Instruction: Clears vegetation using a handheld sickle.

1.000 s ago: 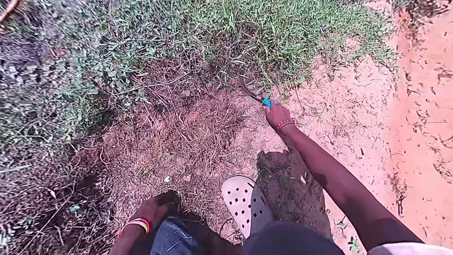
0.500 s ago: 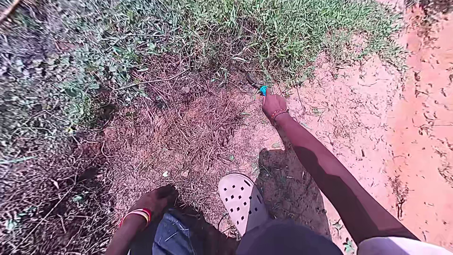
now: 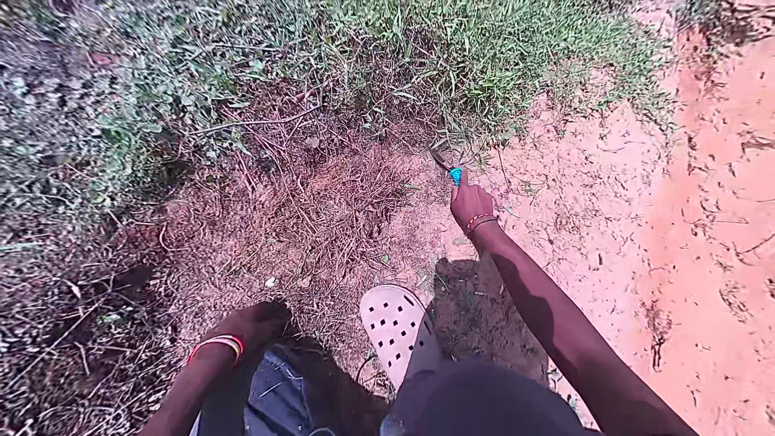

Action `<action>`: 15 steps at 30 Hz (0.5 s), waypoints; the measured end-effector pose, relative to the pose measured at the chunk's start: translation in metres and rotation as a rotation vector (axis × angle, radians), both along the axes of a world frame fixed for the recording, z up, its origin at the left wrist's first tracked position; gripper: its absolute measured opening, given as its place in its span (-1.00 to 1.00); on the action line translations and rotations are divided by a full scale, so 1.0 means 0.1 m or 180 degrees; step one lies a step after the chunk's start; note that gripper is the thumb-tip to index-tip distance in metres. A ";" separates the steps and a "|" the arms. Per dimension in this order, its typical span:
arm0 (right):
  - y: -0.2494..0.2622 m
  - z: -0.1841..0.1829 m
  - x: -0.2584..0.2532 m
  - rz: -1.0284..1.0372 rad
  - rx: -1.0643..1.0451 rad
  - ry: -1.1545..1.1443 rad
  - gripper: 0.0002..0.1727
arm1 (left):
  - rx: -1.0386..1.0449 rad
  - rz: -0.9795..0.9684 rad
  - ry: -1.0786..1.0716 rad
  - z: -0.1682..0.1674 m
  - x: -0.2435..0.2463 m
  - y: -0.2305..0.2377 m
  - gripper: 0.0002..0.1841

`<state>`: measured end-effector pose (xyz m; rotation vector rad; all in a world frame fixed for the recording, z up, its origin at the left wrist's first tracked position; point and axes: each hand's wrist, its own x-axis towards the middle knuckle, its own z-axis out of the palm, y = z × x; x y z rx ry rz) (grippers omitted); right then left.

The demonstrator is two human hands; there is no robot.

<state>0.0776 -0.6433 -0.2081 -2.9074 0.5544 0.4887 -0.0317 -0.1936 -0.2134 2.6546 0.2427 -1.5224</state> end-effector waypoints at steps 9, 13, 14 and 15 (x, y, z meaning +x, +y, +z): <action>0.05 -0.32 -1.85 0.0520 0.0305 -0.1323 -0.48 | 0.0049 -0.0101 0.0239 -0.09 0.09 0.00 -0.53; -0.12 -0.10 -1.16 0.0851 0.0537 -0.0262 -0.37 | 0.0088 -0.0087 0.0085 -0.05 0.07 0.02 -0.53; -0.16 -0.09 -0.91 0.0955 0.0503 -0.0122 -0.36 | 0.0117 -0.0032 0.0011 -0.01 0.05 0.00 -0.53; -0.20 -0.12 -0.66 0.1067 0.0445 -0.0172 -0.37 | 0.0146 0.0039 -0.0048 0.04 0.03 -0.03 -0.52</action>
